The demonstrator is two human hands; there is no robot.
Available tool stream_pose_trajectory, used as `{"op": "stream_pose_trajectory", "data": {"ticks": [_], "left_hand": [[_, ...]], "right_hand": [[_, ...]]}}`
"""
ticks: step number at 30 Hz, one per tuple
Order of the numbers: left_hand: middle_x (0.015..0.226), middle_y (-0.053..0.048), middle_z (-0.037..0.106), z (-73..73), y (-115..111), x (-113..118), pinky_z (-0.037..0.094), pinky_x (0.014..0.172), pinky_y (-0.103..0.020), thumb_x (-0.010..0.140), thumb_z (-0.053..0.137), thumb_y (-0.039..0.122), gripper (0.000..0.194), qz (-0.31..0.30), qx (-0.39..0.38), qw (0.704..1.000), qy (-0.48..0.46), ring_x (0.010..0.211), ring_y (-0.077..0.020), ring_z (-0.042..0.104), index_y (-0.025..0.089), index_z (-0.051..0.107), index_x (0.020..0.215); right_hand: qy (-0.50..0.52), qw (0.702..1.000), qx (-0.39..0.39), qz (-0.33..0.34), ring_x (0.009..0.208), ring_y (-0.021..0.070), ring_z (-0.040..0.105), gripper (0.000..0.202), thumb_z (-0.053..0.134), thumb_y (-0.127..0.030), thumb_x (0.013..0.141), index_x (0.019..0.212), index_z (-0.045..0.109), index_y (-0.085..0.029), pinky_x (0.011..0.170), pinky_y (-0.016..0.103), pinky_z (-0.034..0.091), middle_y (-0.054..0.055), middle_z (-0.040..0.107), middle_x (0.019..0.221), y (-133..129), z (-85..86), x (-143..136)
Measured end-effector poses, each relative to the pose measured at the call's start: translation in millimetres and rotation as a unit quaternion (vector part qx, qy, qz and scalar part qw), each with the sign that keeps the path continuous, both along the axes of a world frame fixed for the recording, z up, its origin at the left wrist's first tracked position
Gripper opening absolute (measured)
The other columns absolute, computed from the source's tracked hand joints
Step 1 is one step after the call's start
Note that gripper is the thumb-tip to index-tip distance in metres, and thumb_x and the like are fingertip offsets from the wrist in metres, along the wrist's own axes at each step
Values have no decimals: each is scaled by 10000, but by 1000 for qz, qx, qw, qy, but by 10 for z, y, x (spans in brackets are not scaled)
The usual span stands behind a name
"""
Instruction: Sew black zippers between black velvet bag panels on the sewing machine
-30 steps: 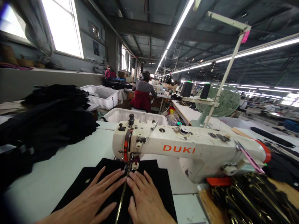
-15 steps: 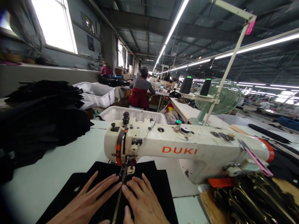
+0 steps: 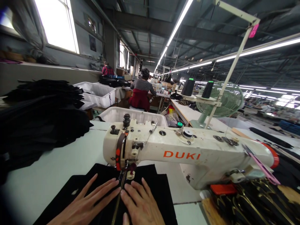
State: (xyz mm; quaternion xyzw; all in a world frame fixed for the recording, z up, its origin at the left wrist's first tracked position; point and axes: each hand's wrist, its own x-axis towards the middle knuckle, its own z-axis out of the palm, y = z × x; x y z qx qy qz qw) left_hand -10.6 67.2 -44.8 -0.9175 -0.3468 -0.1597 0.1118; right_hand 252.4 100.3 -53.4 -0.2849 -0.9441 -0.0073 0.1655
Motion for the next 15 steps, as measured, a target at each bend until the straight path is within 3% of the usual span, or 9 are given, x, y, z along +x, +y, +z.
{"op": "stream_pose_trajectory", "data": {"ticks": [7, 11, 15], "left_hand": [[1523, -107, 467, 39, -69, -12, 442, 1056, -578, 895, 662, 413, 842, 10, -10, 1000, 8, 1339, -352, 515, 240, 234, 1599], [1526, -99, 462, 61, -40, -12, 438, 1063, -567, 912, 651, 436, 843, 2, -20, 1000, -5, 1344, -345, 510, 248, 207, 1604], [1548, -100, 423, 66, 18, -2, 410, 1063, -605, 877, 690, 384, 874, 14, -48, 999, -17, 1361, -370, 478, 261, 215, 1601]], "right_hand": [[-3, 1000, 12, -6, 1288, 259, 576, 509, 570, -201, 872, 1381, 570, -183, 1113, 492, 430, 43, 584, 1422, -5, -15, -10], [3, 1000, 5, 0, 1308, 256, 557, 550, 584, -188, 845, 1394, 556, -197, 1123, 503, 419, 39, 561, 1446, 16, -92, -13], [11, 1000, -1, -17, 1328, 234, 538, 564, 574, -181, 844, 1406, 544, -220, 1153, 492, 375, 26, 568, 1441, 56, -54, -29]]}}
